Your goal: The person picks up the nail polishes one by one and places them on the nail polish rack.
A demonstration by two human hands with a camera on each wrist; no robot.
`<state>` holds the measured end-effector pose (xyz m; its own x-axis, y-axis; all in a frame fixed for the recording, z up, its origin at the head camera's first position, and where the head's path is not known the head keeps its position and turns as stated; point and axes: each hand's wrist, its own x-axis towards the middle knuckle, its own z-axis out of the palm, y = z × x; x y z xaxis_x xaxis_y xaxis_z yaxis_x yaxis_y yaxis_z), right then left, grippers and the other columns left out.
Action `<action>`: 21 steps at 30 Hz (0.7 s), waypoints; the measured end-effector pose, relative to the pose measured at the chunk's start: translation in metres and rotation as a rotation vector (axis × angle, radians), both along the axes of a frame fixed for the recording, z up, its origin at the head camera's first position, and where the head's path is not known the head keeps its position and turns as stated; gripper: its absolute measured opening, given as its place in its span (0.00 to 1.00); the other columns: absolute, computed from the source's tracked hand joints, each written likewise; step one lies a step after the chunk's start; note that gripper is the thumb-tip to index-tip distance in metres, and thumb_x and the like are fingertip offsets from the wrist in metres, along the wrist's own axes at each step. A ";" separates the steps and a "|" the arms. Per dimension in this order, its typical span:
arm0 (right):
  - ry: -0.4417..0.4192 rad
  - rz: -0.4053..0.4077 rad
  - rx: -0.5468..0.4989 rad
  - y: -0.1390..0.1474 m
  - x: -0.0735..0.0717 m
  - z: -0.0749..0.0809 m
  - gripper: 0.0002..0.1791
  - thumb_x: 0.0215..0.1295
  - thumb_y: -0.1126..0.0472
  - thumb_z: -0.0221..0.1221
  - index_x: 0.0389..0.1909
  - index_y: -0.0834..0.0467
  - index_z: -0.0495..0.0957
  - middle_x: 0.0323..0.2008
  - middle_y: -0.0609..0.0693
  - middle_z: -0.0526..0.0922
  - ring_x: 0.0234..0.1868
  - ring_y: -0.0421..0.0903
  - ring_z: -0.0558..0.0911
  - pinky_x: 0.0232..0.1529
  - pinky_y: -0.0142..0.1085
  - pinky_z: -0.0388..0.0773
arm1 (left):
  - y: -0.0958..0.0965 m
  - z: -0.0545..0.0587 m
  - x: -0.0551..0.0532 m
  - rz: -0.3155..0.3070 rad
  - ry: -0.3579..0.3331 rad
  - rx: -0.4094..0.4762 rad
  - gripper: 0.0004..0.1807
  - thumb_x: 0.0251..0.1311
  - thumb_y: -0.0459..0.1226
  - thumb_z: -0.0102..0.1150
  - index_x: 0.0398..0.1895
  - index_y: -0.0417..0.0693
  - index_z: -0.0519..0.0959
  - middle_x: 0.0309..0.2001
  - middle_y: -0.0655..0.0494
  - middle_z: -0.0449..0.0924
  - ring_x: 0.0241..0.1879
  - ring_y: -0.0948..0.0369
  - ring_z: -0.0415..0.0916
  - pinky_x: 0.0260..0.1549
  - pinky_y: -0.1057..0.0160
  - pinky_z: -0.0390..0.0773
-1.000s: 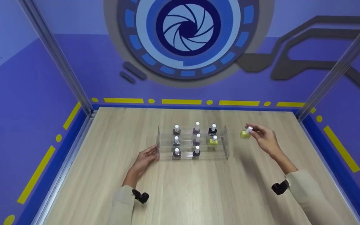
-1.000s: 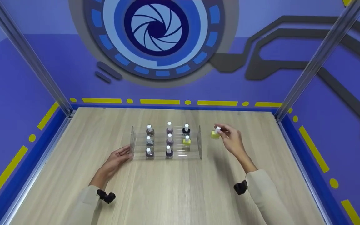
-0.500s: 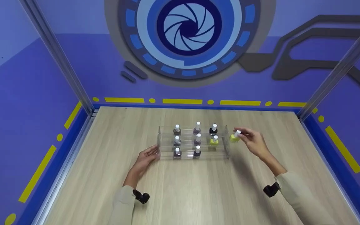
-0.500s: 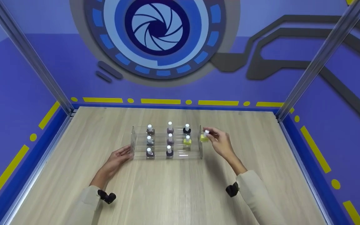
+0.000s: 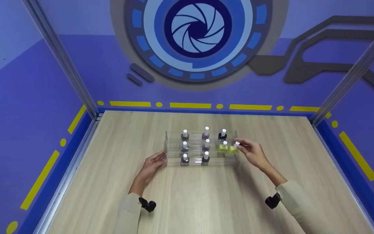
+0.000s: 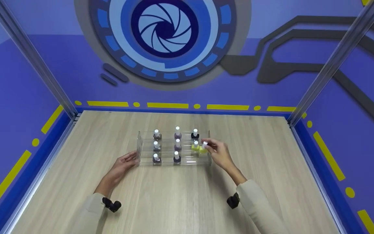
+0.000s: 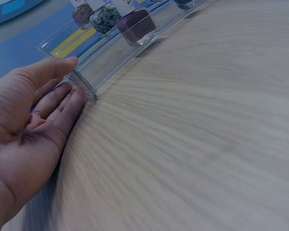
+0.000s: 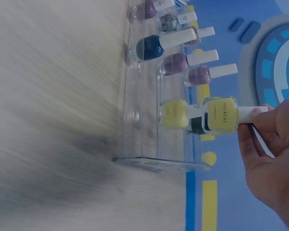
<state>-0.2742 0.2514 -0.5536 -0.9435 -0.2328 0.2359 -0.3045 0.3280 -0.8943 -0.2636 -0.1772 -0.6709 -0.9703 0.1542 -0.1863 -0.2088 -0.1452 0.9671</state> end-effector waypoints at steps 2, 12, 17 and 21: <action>-0.002 0.003 0.007 -0.004 0.001 -0.004 0.14 0.71 0.75 0.57 0.55 0.70 0.81 0.53 0.67 0.85 0.56 0.61 0.85 0.49 0.18 0.80 | 0.000 0.000 0.001 0.005 -0.001 -0.003 0.32 0.70 0.28 0.57 0.75 0.32 0.62 0.77 0.35 0.60 0.79 0.44 0.56 0.72 0.58 0.71; 0.018 -0.010 0.020 -0.024 0.013 -0.008 0.14 0.68 0.80 0.55 0.52 0.76 0.80 0.50 0.73 0.84 0.53 0.69 0.83 0.47 0.24 0.84 | -0.001 0.001 0.000 0.016 0.007 0.000 0.33 0.70 0.29 0.58 0.76 0.32 0.61 0.77 0.34 0.59 0.79 0.44 0.55 0.72 0.57 0.70; 0.003 -0.017 0.022 -0.022 0.004 -0.034 0.14 0.68 0.77 0.58 0.53 0.70 0.82 0.51 0.67 0.86 0.54 0.63 0.84 0.51 0.25 0.83 | 0.000 0.001 0.001 0.017 -0.016 0.002 0.34 0.69 0.30 0.59 0.76 0.35 0.61 0.78 0.36 0.58 0.79 0.45 0.54 0.73 0.56 0.71; -0.039 -0.006 -0.011 -0.020 0.001 -0.045 0.15 0.69 0.77 0.58 0.53 0.68 0.83 0.53 0.66 0.86 0.56 0.62 0.83 0.54 0.25 0.82 | 0.000 0.001 0.001 0.012 -0.018 0.005 0.34 0.69 0.30 0.59 0.76 0.35 0.62 0.77 0.36 0.59 0.79 0.45 0.55 0.71 0.58 0.72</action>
<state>-0.2728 0.2313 -0.5990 -0.9533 -0.2250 0.2016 -0.2677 0.3199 -0.9089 -0.2625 -0.1769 -0.6701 -0.9687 0.1435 -0.2027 -0.2240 -0.1527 0.9626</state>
